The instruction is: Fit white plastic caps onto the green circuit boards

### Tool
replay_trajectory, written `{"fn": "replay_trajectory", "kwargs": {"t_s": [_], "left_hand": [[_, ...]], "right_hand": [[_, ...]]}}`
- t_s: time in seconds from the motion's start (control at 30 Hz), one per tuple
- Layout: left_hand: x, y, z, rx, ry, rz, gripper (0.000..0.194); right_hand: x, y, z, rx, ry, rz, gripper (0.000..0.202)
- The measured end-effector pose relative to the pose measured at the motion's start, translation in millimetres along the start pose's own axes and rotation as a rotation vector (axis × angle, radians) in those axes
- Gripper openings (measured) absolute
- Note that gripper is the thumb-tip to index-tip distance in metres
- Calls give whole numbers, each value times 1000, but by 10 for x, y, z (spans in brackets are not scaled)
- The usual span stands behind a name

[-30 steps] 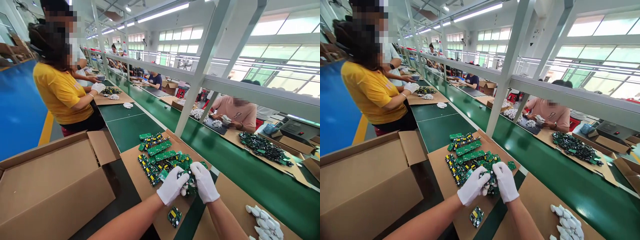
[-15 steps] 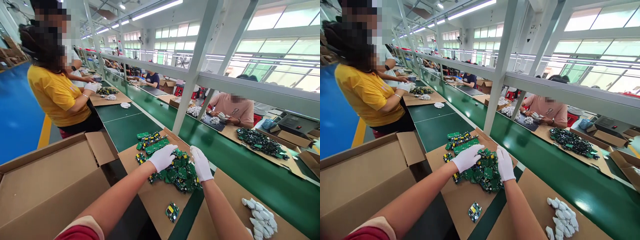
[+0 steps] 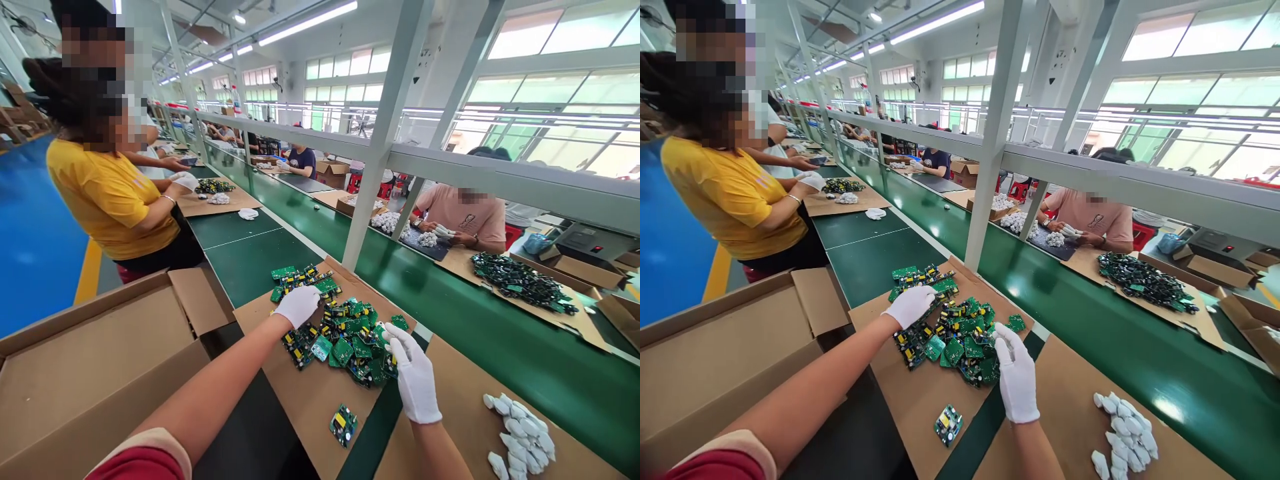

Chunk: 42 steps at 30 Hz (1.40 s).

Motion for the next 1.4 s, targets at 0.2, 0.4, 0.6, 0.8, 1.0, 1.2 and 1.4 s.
{"fn": "replay_trajectory", "kwargs": {"t_s": [0.2, 0.4, 0.6, 0.8, 1.0, 1.2, 1.4], "left_hand": [[-115, 314, 380, 112, -96, 338, 35], [194, 734, 1027, 100, -411, 944, 35], [444, 683, 1308, -166, -310, 1374, 68], [444, 646, 1229, -189, -304, 1464, 49], [440, 491, 1133, -347, -191, 1514, 49], [413, 581, 1099, -244, -164, 1341, 48], [438, 638, 1113, -185, -251, 1735, 46]], "right_hand": [[144, -243, -110, -69, -35, 15, 44], [435, -389, -143, -140, -193, 322, 37], [412, -318, -76, -121, -114, 305, 42], [615, -275, -131, -22, -253, 163, 49], [587, -406, -498, -93, -158, 145, 47], [794, -346, -186, -107, -301, 305, 25], [761, -228, -15, -14, -379, 281, 47]]}}
Point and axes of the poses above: each hand's wrist, its own z-axis away from the middle knuckle, its own x-axis out of the palm, y = z × x, the point moved 5 cm from there along -z, towards the middle knuckle, and after that the axes turned 14 degrees about -z, right-handed, at the moved point
